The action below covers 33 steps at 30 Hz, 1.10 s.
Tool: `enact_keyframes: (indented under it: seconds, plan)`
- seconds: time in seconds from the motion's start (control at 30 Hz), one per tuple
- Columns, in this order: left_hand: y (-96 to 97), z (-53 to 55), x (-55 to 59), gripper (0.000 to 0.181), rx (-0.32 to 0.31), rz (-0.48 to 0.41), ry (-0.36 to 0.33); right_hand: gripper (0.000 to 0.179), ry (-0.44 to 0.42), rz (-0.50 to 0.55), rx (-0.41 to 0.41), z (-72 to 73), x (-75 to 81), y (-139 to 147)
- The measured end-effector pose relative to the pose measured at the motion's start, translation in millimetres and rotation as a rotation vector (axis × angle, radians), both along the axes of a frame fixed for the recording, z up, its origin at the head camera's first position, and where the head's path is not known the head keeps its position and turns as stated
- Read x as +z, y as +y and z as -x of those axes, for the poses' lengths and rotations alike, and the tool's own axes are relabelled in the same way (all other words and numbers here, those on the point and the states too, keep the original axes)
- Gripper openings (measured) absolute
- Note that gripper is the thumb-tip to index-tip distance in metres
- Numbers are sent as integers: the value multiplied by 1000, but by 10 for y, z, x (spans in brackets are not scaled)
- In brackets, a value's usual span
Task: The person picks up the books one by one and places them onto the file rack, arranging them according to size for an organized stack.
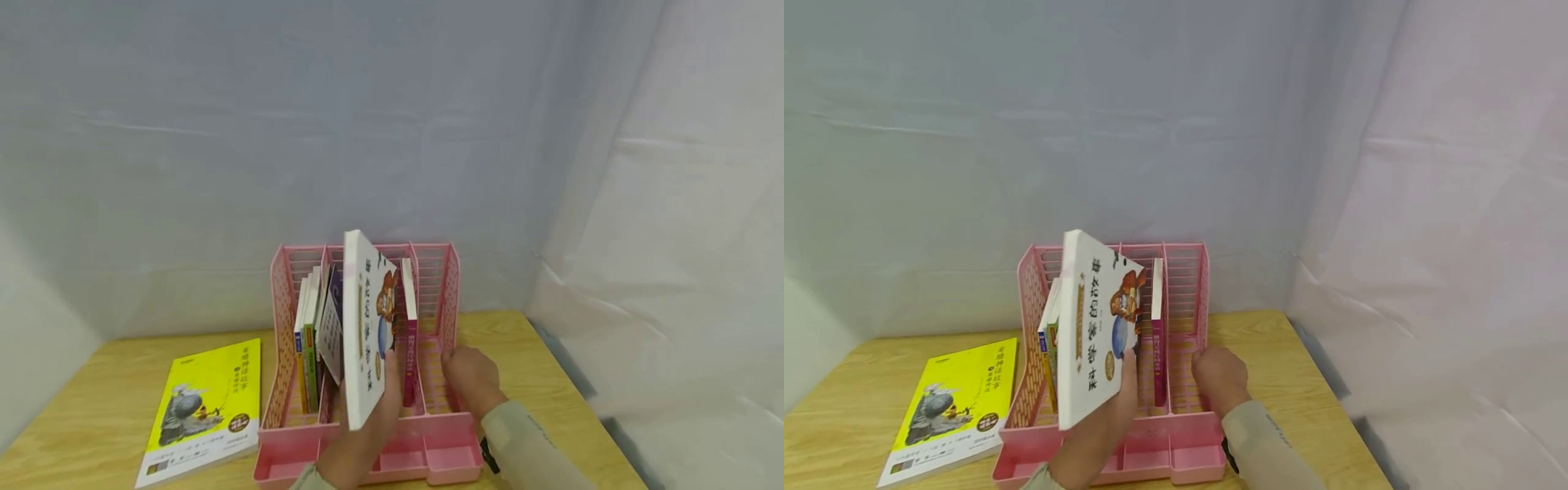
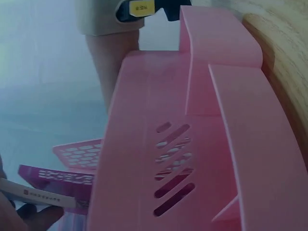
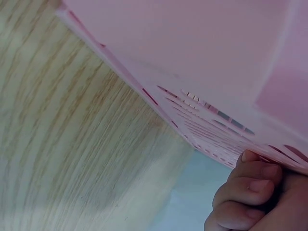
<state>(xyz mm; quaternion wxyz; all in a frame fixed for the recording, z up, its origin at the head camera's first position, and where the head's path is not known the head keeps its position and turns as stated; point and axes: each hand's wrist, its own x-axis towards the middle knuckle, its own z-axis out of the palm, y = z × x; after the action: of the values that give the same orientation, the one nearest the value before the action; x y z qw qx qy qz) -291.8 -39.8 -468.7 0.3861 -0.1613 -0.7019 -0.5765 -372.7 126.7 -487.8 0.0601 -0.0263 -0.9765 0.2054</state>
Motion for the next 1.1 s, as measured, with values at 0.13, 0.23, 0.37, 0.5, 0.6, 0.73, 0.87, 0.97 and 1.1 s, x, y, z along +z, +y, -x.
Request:
enact_keyframes:
  seconds: [0.13,0.23,0.37,0.5,0.6,0.73,0.87,0.97,1.1]
  plan:
    - [-77,22,87,65,-2,272,-60,51,1,-11,-3,-3,8,-19]
    - [-102,88,62,69,-14,433,-191,50,6,-7,7,-7,1,-24]
    - [-122,189,20,72,-43,505,-366,50,13,3,28,-9,-13,-24]
    - [-136,264,40,76,-74,521,-527,50,19,11,32,-14,0,-18]
    - [-141,291,71,94,-158,539,-619,50,0,32,25,-30,12,-4]
    - [-147,298,65,103,-211,538,-642,49,-19,50,28,-49,7,3]
    - [-136,298,29,87,-138,491,-589,49,6,36,40,-55,-5,-8]
    - [-112,298,13,76,-72,475,-563,50,3,37,35,-49,-10,-13]
    - [-99,298,9,59,-22,522,-545,49,-12,51,38,-27,4,-13]
